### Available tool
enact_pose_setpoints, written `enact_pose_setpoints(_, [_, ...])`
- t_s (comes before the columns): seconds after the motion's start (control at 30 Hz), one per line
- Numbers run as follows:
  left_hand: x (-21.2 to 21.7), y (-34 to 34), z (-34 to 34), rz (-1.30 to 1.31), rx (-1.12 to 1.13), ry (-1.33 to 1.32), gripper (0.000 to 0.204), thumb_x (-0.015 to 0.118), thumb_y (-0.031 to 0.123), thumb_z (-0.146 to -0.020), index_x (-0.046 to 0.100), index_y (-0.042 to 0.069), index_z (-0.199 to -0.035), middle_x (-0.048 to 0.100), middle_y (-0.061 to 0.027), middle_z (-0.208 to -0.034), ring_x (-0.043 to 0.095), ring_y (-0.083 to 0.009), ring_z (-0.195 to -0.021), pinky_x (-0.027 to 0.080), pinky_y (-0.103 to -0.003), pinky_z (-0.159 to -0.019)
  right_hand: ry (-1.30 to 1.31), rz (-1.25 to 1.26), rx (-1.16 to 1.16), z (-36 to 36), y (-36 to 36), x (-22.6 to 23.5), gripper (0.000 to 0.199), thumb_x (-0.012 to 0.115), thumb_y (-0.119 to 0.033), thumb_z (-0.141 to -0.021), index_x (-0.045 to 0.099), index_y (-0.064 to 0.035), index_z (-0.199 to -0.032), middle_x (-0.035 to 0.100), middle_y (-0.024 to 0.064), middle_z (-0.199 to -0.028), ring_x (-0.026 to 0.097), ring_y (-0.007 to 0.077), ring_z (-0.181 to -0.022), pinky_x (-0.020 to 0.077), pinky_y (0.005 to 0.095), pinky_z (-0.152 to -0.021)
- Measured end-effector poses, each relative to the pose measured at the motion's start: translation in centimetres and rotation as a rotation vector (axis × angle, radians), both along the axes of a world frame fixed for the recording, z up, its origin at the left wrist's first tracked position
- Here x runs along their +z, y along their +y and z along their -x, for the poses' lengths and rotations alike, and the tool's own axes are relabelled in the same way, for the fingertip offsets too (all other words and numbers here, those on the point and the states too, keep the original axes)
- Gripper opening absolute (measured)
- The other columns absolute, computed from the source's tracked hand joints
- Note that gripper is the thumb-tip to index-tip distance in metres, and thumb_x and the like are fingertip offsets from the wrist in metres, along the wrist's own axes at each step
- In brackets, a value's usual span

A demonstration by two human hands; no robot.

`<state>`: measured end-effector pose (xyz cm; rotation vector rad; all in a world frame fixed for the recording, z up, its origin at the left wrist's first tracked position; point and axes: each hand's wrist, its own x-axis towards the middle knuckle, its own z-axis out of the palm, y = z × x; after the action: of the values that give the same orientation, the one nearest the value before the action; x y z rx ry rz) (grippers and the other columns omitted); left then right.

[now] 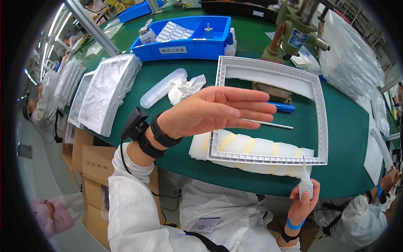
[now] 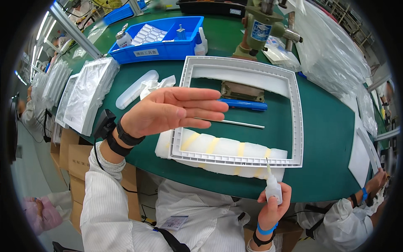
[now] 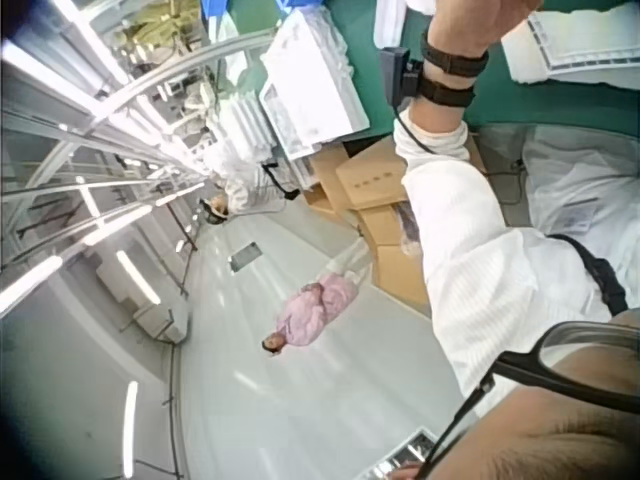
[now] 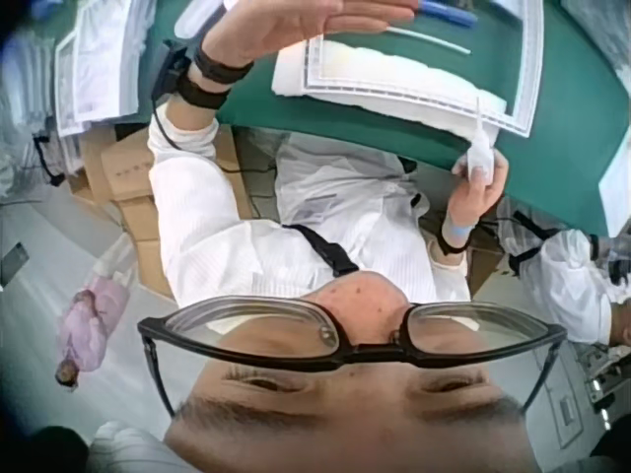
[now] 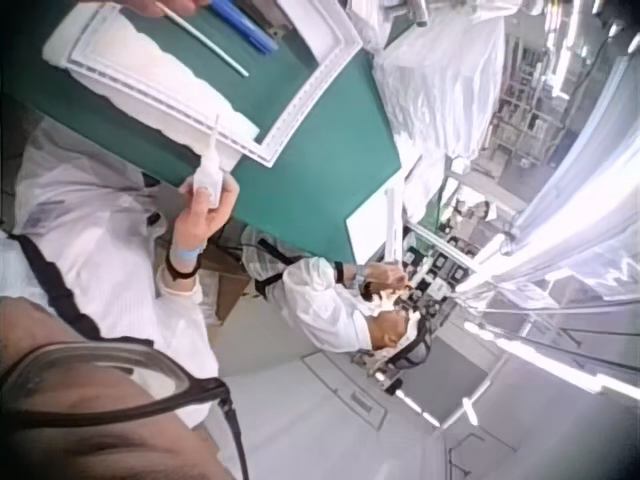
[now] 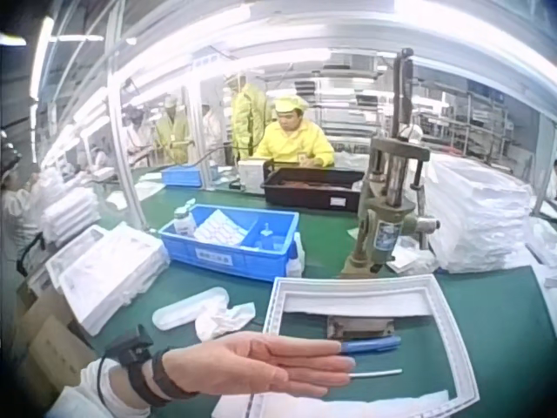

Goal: Assembling a white rectangular frame using a manual press and applying adhesive.

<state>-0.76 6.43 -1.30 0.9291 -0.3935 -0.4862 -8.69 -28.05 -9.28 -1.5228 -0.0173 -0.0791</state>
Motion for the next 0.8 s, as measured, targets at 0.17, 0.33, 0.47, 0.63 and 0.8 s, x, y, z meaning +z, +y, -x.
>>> enact_pose_setpoints(0.17, [-0.7, 0.6, -0.4, -0.026, 0.042, -0.03, 0.05, 0.045, 0.016, -0.099, 0.036, -0.005, -0.142, 0.047, -0.0256, -0.138, 0.052, -0.0319, -0.125, 0.043, -0.04, -0.105, 0.0, 0.002, 0.002, -0.3, 0.3, 0.1, 0.046, 0.059, -0.039, -0.088, 0.047, 0.0003, -0.108, 0.053, 0.0072, -0.066, 0.049, 0.0129, -0.056, 0.0389, 0.025, -0.051])
enact_pose_setpoints(0.33, [-2.4, 4.4, -2.0, -0.302, 0.558, -0.017, 0.044, 0.041, 0.031, -0.103, 0.058, -0.006, -0.119, 0.067, -0.0177, -0.106, 0.065, -0.0193, -0.086, 0.051, -0.029, -0.077, 0.01, -0.075, -0.003, -1.1, -0.1, -0.4, 0.047, 0.059, -0.038, -0.088, 0.045, 0.0, -0.111, 0.055, 0.008, -0.067, 0.05, 0.0142, -0.056, 0.0394, 0.0255, -0.05])
enact_pose_setpoints(0.47, [-4.5, 6.9, -2.4, -0.432, 0.902, 0.08, 0.038, 0.044, 0.031, -0.101, 0.061, -0.003, -0.107, 0.064, -0.0063, -0.084, 0.056, -0.0089, -0.064, 0.043, -0.022, -0.058, 0.021, -0.08, 0.008, -1.4, 0.0, -0.8, 0.048, 0.059, -0.038, -0.088, 0.044, 0.0001, -0.113, 0.056, 0.0098, -0.067, 0.052, 0.0155, -0.055, 0.0412, 0.0264, -0.05])
enact_pose_setpoints(0.63, [-6.5, 7.0, -1.3, -0.601, 0.824, 0.117, 0.036, 0.043, 0.027, -0.099, 0.05, 0.0, -0.122, 0.059, -0.0029, -0.082, 0.052, -0.0053, -0.066, 0.039, -0.019, -0.051, 0.057, -0.066, 0.004, -1.6, 0.3, -1.1, 0.051, 0.059, -0.039, -0.088, 0.044, 0.0008, -0.116, 0.056, 0.0108, -0.066, 0.054, 0.0165, -0.054, 0.0437, 0.0265, -0.048])
enact_pose_setpoints(0.8, [-6.8, 4.5, -0.4, -0.619, 0.685, 0.197, 0.048, 0.04, 0.027, -0.099, 0.036, 0.003, -0.14, 0.063, -0.0073, -0.092, 0.059, -0.0083, -0.071, 0.045, -0.02, -0.053, 0.041, -0.088, 0.022, -1.2, 0.0, -1.6, 0.053, 0.061, -0.04, -0.087, 0.044, 0.0004, -0.117, 0.054, 0.0099, -0.068, 0.054, 0.0159, -0.054, 0.0442, 0.0265, -0.047])
